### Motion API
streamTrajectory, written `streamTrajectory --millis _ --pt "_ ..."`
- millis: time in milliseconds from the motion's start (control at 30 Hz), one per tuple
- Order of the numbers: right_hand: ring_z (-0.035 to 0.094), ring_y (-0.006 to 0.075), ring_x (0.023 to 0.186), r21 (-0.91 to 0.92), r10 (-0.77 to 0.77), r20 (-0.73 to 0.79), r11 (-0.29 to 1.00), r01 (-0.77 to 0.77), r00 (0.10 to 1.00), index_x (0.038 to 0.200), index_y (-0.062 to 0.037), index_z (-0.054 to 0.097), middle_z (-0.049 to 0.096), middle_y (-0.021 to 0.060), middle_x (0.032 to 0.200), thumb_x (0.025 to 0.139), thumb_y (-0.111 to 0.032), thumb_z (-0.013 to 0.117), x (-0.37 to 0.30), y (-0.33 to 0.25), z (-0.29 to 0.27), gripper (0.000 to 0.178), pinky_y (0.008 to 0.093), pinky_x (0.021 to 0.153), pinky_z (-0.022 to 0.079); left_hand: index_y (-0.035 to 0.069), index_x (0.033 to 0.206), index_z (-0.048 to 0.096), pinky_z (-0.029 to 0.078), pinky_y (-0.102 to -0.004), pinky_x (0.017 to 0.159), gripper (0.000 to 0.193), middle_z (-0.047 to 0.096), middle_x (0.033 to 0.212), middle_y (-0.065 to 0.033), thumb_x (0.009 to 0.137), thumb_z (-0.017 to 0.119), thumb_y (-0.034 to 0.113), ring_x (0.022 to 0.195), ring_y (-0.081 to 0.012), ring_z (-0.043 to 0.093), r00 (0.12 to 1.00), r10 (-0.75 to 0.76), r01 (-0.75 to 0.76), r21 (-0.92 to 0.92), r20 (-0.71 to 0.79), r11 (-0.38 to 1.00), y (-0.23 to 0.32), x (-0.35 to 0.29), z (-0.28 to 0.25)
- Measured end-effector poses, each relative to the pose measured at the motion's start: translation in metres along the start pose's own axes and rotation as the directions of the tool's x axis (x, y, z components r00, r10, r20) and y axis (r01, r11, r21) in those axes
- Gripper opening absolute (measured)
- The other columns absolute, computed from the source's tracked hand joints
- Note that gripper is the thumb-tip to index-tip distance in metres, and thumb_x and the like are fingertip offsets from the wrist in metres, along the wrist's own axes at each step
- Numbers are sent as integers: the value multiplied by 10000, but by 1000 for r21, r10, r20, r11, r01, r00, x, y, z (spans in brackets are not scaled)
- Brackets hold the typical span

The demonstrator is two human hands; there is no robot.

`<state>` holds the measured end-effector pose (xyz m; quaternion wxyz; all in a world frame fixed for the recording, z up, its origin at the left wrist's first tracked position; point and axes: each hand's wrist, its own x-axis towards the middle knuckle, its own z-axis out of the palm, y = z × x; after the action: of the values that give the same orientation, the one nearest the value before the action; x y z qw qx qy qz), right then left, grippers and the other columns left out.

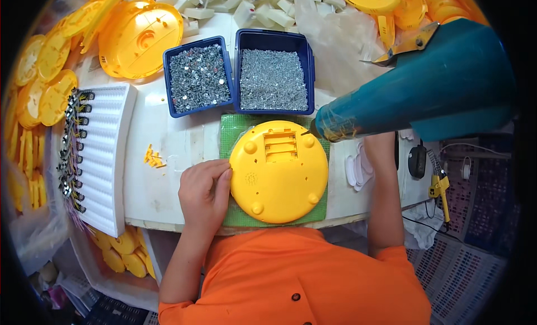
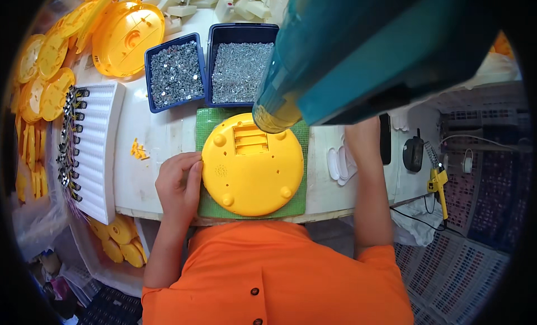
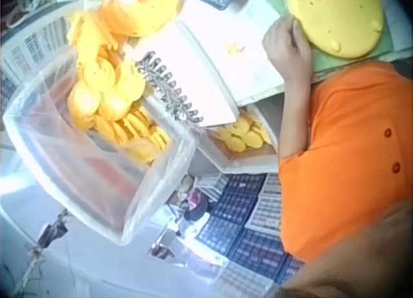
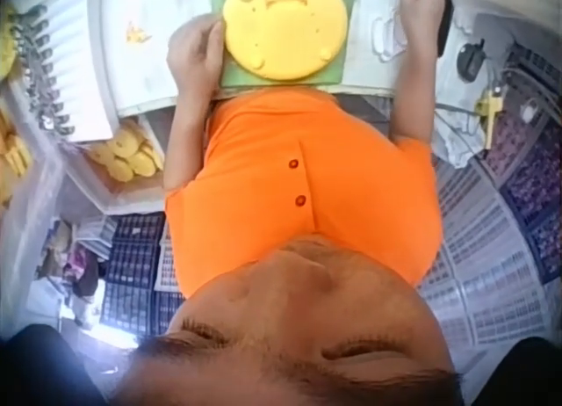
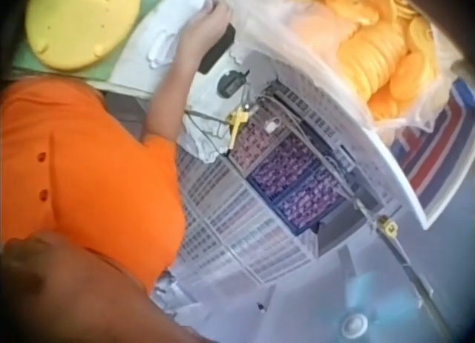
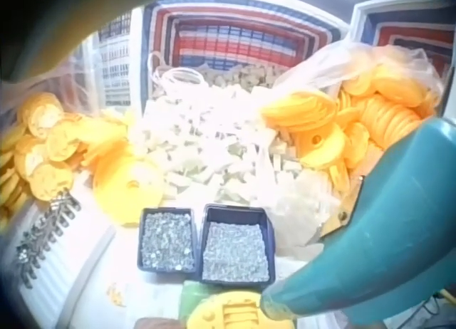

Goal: Assembling yellow plastic toy components using a power screwdriver, a soldering iron, and various small parts.

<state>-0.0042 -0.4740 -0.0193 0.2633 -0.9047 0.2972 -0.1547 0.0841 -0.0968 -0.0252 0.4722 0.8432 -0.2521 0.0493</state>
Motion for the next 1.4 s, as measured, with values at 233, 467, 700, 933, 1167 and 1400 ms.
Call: streamTrajectory --millis 233,467,700,933,1167,1400 --pt "561 178 873 199 -148 -27 968 150 989 1026 16 618 597 78 951 974 -7 568 -42 -51 -13 76 298 821 464 62 1058 725 475 -399 895 190 736 1094 -89 871 711 33 959 -264 684 982 169 -183 193 90 964 4 0 -10" --pt "504 109 890 465 -112 61 883 71 992 1013 -24 576 548 25 971 1033 -62 565 -92 -46 -15 44 237 822 415 58 1106 708 469 -430 927 241 697 1160 -111 866 703 33 1061 -320 645 939 336 -343 174 71 923 5 60 -20" --pt "532 159 873 446 -204 82 883 148 975 979 -25 603 556 58 968 984 -48 635 -127 -61 -22 40 279 826 441 81 987 720 444 -474 1026 163 658 1262 -92 851 774 154 1293 -332 544 802 523 -596 325 290 734 -9 162 44" --pt "576 230 893 472 -275 160 865 172 948 979 -40 652 582 100 972 913 31 675 -167 -68 -10 100 312 792 479 55 874 668 511 -434 915 117 688 1120 -106 814 758 100 1084 -335 636 801 576 -596 127 163 793 -1 172 42" --pt "580 244 831 380 -452 52 834 401 891 990 -19 671 595 114 969 906 -28 746 -173 -55 19 113 318 707 482 40 916 682 525 -380 794 86 714 916 -84 867 731 92 924 -268 666 955 243 -245 -11 170 969 15 127 29" --pt "578 251 810 338 -530 8 800 496 848 998 -33 673 599 112 939 886 -29 769 -171 -53 23 148 328 698 480 17 959 689 525 -327 820 101 718 932 -88 880 738 54 907 -220 690 988 110 -88 -190 107 978 20 69 4"
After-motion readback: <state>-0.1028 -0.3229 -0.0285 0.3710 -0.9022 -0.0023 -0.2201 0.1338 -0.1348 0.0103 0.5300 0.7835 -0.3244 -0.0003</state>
